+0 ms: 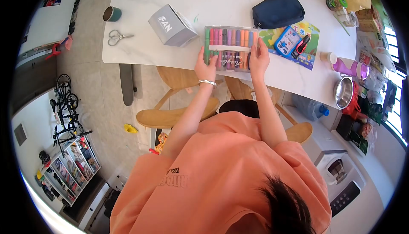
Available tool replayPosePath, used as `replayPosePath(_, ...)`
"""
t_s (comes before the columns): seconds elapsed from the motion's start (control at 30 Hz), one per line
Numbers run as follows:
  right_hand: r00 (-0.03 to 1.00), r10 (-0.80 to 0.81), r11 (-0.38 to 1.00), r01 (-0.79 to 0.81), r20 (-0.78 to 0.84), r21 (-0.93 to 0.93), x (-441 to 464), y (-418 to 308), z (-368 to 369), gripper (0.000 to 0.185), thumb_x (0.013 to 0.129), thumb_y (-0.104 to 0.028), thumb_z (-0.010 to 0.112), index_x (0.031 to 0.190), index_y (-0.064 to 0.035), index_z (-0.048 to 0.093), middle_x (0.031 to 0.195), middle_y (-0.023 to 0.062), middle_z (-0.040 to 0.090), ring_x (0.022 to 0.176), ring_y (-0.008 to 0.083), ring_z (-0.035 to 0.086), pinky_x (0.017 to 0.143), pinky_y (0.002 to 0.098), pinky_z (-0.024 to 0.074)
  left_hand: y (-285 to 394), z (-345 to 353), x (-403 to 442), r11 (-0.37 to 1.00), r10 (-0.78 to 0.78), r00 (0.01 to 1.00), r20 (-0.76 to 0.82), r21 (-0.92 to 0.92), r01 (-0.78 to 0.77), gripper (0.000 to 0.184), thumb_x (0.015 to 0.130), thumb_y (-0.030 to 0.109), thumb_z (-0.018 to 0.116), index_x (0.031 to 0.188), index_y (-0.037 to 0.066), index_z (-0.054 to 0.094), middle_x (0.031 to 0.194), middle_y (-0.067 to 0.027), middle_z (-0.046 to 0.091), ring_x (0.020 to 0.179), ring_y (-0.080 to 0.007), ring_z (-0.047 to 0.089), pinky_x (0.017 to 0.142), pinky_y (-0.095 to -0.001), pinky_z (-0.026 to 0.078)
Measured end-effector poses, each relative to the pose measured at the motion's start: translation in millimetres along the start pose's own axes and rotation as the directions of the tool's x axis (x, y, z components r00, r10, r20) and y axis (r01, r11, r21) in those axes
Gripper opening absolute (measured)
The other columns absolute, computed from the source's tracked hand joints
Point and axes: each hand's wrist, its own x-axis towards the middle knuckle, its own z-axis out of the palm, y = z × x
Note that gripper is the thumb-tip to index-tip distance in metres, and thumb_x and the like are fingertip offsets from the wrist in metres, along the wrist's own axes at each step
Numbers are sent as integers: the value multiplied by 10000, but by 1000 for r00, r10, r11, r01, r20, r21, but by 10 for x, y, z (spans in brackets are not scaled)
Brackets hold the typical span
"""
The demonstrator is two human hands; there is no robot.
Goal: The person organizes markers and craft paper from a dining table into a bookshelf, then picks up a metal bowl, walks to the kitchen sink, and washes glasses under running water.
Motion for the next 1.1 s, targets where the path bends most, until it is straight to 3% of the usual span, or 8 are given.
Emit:
replayPosePath(0.47, 997, 74, 996, -73, -31, 47, -17, 21, 21, 333, 831, -89, 563, 1124, 62, 519, 1094, 184, 578, 972, 253, 571, 835, 309, 441, -205, -30, 114, 995, -61, 989, 132, -76, 71, 631, 696, 206, 705, 1248, 21, 460, 940, -153, 643, 844, -226, 617, 767, -309, 461)
replayPosePath(0.67, 995, 95, 994, -95, 0, 63, -2, 22, 1, 342, 833, -96, 561, 1139, 51, 520, 1100, 188, 576, 968, 256, 574, 831, 311, 440, 26, -86, 78, 993, -120, 981, 152, 6, 120, 627, 703, 215, 699, 1248, 19, 458, 958, -157, 639, 842, -233, 617, 766, -305, 458)
replayPosePath(0.77, 999, 54, 999, -54, 0, -2, 22, 56, -4, 351, 832, -106, 568, 1149, 37, 523, 1060, 191, 591, 954, 249, 576, 828, 309, 437, -7, -90, 116, 995, -48, 990, 133, 98, 35, 623, 703, 218, 702, 1238, 4, 463, 937, -149, 644, 808, -220, 618, 751, -297, 462)
replayPosePath(0.87, 999, 28, 999, -27, -44, 20, 66, -140, -48, 354, 828, -122, 584, 1152, 11, 534, 957, 137, 627, 845, 179, 587, 750, 273, 449, 54, -125, 123, 997, -64, 986, 154, 56, 56, 568, 740, 243, 684, 1212, -5, 488, 919, -141, 650, 780, -211, 625, 724, -286, 471)
replayPosePath(0.93, 996, 90, 989, -90, 1, 120, 168, -445, -187, 353, 825, -130, 593, 1151, -4, 543, 885, 94, 623, 774, 132, 565, 686, 253, 444, 431, -269, 36, 937, -107, 980, 169, -311, 156, 450, 795, 269, 643, 1138, -6, 549, 907, -141, 653, 789, -220, 637, 698, -285, 478)
replayPosePath(0.97, 988, 147, 964, -155, 54, 215, 235, -592, -254, 353, 821, -137, 601, 1150, -19, 551, 814, 52, 619, 703, 84, 543, 622, 234, 439, 532, -350, 7, 937, -107, 980, 169, -311, 156, 450, 795, 269, 643, 1138, -6, 549, 907, -141, 653, 789, -220, 637, 698, -285, 478)
replayPosePath(1.07, 963, 7, 960, -82, 270, 267, 605, -741, -469, 347, 818, -129, 598, 1154, -50, 561, 730, -9, 567, 606, 29, 457, 519, 207, 393, 566, -694, 33, 915, -148, 923, 356, -306, 265, 441, 881, 346, 526, 1054, -58, 566, 933, -173, 634, 826, -197, 628, 756, -275, 484)
replayPosePath(1.1, 965, 5, 959, -79, 261, 272, 733, -826, -535, 347, 818, -129, 598, 1154, -50, 561, 730, -9, 567, 606, 29, 457, 519, 207, 393, 476, -828, 92, 791, -192, 805, 562, -397, 465, 517, 892, 426, 444, 1046, -52, 566, 944, -176, 632, 852, -218, 626, 774, -299, 487)
